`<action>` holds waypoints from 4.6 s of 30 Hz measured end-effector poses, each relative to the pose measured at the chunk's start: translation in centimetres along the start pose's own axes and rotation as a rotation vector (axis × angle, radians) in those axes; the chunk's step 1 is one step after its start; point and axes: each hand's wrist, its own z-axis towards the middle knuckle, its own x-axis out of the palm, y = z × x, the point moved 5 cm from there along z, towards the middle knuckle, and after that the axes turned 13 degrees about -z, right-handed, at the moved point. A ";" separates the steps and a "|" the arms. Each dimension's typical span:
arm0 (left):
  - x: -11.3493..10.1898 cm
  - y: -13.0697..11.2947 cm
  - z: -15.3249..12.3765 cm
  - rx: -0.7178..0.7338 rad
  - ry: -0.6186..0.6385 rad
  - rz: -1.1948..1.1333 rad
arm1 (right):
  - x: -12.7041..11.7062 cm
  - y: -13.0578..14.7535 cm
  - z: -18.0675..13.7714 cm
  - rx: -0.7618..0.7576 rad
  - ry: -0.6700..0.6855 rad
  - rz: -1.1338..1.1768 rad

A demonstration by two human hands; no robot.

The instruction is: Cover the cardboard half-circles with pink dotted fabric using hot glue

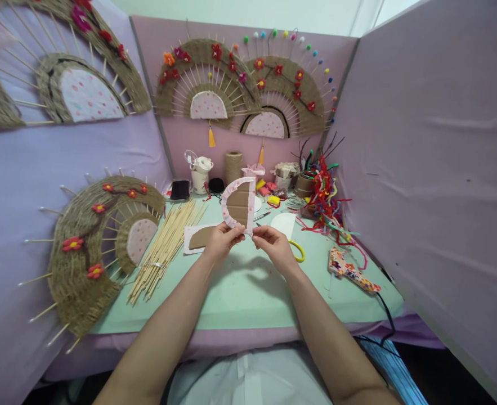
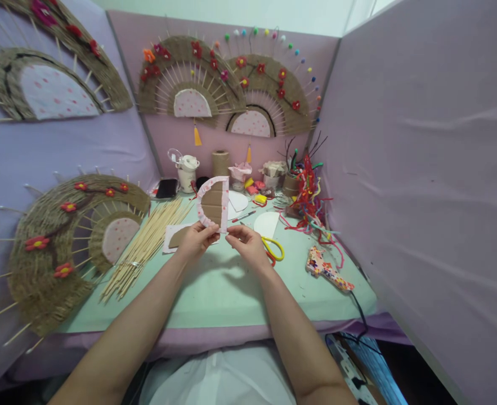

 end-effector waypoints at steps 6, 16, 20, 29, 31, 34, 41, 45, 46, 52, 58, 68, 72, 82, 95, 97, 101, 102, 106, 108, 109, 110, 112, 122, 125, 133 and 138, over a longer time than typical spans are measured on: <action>-0.3 0.0 0.0 0.063 -0.070 0.097 | 0.2 0.1 -0.1 0.000 -0.095 -0.111; -0.4 -0.3 0.0 0.105 -0.102 0.102 | 0.4 -0.5 0.1 0.002 -0.098 -0.160; -0.7 -0.5 0.1 0.107 -0.140 0.045 | -1.9 0.7 -1.0 -0.042 -0.106 -0.381; -1.1 -0.9 0.7 0.084 -0.128 -0.061 | -16.7 -0.7 -6.8 0.223 -0.004 -1.355; -1.1 -1.0 0.7 0.088 -0.128 -0.071 | -18.9 -2.0 -7.7 0.371 0.050 -1.471; -1.2 -1.1 0.7 0.103 -0.136 -0.092 | -20.2 -3.2 -8.4 0.491 0.057 -1.513; -1.1 -1.1 0.7 0.077 -0.130 -0.113 | -20.2 -3.7 -8.7 0.649 0.072 -1.553; -1.0 -1.1 0.6 0.075 -0.127 -0.162 | -18.3 -1.9 -8.7 0.521 0.131 -1.516; -0.9 -1.1 0.5 0.077 -0.127 -0.175 | -17.3 -1.0 -8.7 0.446 0.125 -1.478; -0.5 -1.0 0.3 0.065 -0.099 -0.189 | -9.2 4.4 -8.1 -0.021 0.090 -0.768; 0.0 -0.8 -0.1 0.157 -0.097 -0.110 | -3.9 0.8 -6.8 0.094 -0.078 -0.234; 0.8 -1.1 -1.1 0.284 -0.075 0.181 | -1.7 -1.1 -7.0 0.292 -0.109 0.257; 1.1 -1.2 -1.4 0.291 -0.061 0.237 | -1.6 -1.5 -7.1 0.307 -0.091 0.241; 1.4 -1.3 -1.6 0.277 -0.057 0.244 | -1.5 -2.0 -7.0 0.331 -0.095 0.276; 1.6 -1.4 -1.7 0.268 -0.063 0.251 | -1.3 -1.5 -7.0 0.325 -0.132 0.232; 1.5 -1.4 -1.7 0.267 -0.063 0.267 | -1.2 -1.3 -7.0 0.322 -0.132 0.206; 1.3 -1.2 -1.5 0.264 -0.052 0.271 | -1.2 -1.0 -7.0 0.313 -0.134 0.177; 1.2 -1.1 -1.4 0.265 -0.050 0.267 | -1.2 -0.9 -7.0 0.309 -0.135 0.179; 0.8 -0.8 -1.1 0.272 -0.059 0.233 | -1.3 -1.2 -7.1 0.296 -0.137 0.200; 0.7 -0.7 -0.9 0.273 -0.064 0.224 | -1.3 -1.4 -7.1 0.288 -0.134 0.208; 0.7 -0.7 -0.9 0.272 -0.065 0.218 | -1.3 -1.5 -7.1 0.283 -0.132 0.209; 0.7 -0.7 -0.9 0.269 -0.063 0.215 | -1.3 -1.5 -7.1 0.278 -0.128 0.210; 0.8 -0.7 -0.9 0.260 -0.062 0.205 | -1.3 -1.7 -7.1 0.273 -0.121 0.208; 0.9 -0.4 -0.9 0.226 -0.046 0.155 | -1.2 -2.1 -7.1 0.307 -0.120 0.200; 0.7 -0.2 -0.8 0.225 -0.054 0.137 | -1.1 -1.9 -7.1 0.300 -0.108 0.218; 0.4 0.2 -0.5 0.214 -0.044 0.090 | -0.9 -1.3 -7.0 0.274 -0.101 0.208; 0.6 0.1 -0.6 0.208 -0.029 0.083 | -0.8 -1.1 -7.0 0.266 -0.092 0.190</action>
